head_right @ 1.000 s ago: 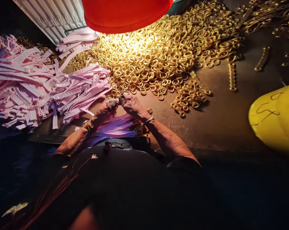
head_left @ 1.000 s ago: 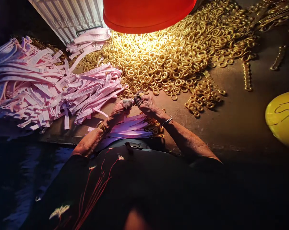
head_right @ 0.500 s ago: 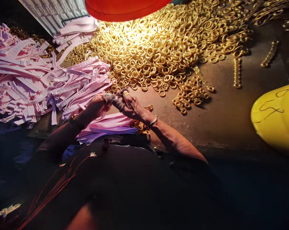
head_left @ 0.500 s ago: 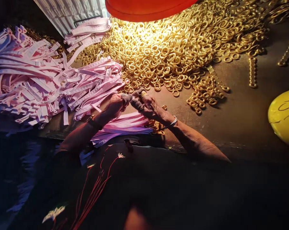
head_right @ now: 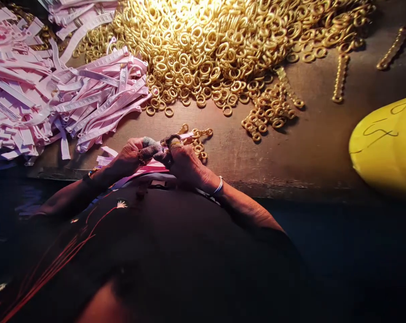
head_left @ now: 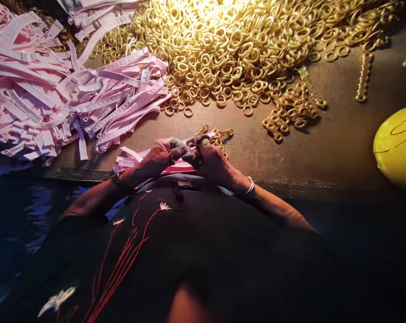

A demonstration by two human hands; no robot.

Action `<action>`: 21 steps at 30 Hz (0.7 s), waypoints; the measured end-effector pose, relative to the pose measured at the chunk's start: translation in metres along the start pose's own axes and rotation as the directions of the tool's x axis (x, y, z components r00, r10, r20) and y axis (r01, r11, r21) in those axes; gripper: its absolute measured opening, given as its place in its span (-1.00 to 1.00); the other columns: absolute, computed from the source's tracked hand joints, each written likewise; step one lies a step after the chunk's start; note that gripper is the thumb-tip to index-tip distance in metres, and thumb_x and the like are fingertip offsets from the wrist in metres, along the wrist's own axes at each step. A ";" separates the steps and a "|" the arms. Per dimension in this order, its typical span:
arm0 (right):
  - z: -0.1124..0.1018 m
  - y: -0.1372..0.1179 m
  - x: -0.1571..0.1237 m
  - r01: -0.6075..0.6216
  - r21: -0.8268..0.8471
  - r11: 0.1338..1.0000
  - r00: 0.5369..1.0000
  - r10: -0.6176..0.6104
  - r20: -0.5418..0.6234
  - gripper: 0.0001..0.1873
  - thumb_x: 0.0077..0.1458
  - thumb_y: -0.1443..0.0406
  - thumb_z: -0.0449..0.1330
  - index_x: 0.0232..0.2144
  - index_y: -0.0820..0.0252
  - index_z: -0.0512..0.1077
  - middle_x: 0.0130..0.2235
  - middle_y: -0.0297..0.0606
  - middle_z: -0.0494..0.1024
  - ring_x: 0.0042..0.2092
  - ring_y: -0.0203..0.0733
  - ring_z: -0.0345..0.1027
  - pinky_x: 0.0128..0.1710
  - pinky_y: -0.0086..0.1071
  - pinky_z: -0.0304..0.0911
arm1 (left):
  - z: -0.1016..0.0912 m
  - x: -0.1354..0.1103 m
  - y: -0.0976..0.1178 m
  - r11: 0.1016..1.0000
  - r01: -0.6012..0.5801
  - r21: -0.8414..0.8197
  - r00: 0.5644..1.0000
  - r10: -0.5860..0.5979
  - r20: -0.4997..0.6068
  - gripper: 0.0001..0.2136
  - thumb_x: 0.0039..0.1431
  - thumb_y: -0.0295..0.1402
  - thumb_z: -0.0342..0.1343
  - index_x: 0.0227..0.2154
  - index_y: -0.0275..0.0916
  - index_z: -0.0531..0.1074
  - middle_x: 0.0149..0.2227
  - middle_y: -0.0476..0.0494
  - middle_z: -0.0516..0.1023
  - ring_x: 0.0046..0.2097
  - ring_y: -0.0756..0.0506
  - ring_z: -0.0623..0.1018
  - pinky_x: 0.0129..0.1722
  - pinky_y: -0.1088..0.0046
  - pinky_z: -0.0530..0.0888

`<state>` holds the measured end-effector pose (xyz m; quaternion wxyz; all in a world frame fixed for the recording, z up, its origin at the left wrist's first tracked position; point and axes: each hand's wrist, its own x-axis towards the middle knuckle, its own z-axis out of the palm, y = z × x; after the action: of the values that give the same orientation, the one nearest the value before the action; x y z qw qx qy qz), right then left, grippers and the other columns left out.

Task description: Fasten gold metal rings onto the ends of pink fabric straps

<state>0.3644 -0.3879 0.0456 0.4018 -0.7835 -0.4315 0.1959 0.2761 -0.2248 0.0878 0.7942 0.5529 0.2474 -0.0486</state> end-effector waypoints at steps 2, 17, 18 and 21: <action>-0.003 -0.001 0.005 0.007 0.103 0.995 0.998 -0.013 0.060 -0.47 0.33 -0.20 0.09 -0.30 0.14 0.28 -0.44 -0.29 0.38 -0.43 -0.27 0.15 -0.39 -0.35 0.10 | 0.002 0.000 -0.001 0.999 0.004 -0.038 1.000 -0.004 -0.010 -0.54 -0.28 -0.15 0.60 -0.62 -0.32 0.44 -0.64 0.01 0.37 -0.55 0.10 0.30 -0.56 0.57 0.17; -0.011 0.005 0.033 0.122 -0.098 0.988 0.961 -0.093 0.260 -0.73 0.36 0.15 0.13 -0.34 0.15 0.24 -0.40 -0.28 0.41 -0.43 -0.29 0.11 -0.36 -0.38 -0.03 | -0.007 0.021 -0.009 0.995 0.089 -0.051 0.994 -0.092 -0.063 -0.59 -0.22 -0.16 0.58 -0.58 -0.26 0.46 -0.64 0.04 0.37 -0.64 0.13 0.21 -0.64 0.59 0.08; -0.012 0.005 0.033 0.111 -0.142 0.984 0.965 -0.072 0.254 -0.76 0.36 0.16 0.14 -0.31 0.17 0.27 -0.39 -0.27 0.43 -0.42 -0.28 0.13 -0.36 -0.37 -0.03 | -0.007 0.025 -0.008 0.998 0.055 -0.027 0.996 -0.057 -0.071 -0.59 -0.22 -0.15 0.58 -0.60 -0.25 0.46 -0.64 0.04 0.37 -0.64 0.13 0.20 -0.65 0.58 0.08; -0.016 0.014 0.029 0.083 -0.266 0.960 0.978 -0.027 0.206 -0.73 0.32 0.13 0.19 -0.33 0.20 0.35 -0.39 -0.22 0.45 -0.39 -0.24 0.20 -0.33 -0.35 0.01 | -0.003 0.034 -0.010 0.993 -0.066 0.093 0.996 0.071 -0.051 -0.59 -0.23 -0.13 0.57 -0.63 -0.25 0.46 -0.63 0.00 0.41 -0.61 0.10 0.26 -0.62 0.56 0.16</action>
<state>0.3980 -0.3753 0.0450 0.2498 -0.7953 -0.5144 0.2014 0.3011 -0.2192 0.0636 0.7623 0.5980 0.2471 -0.0174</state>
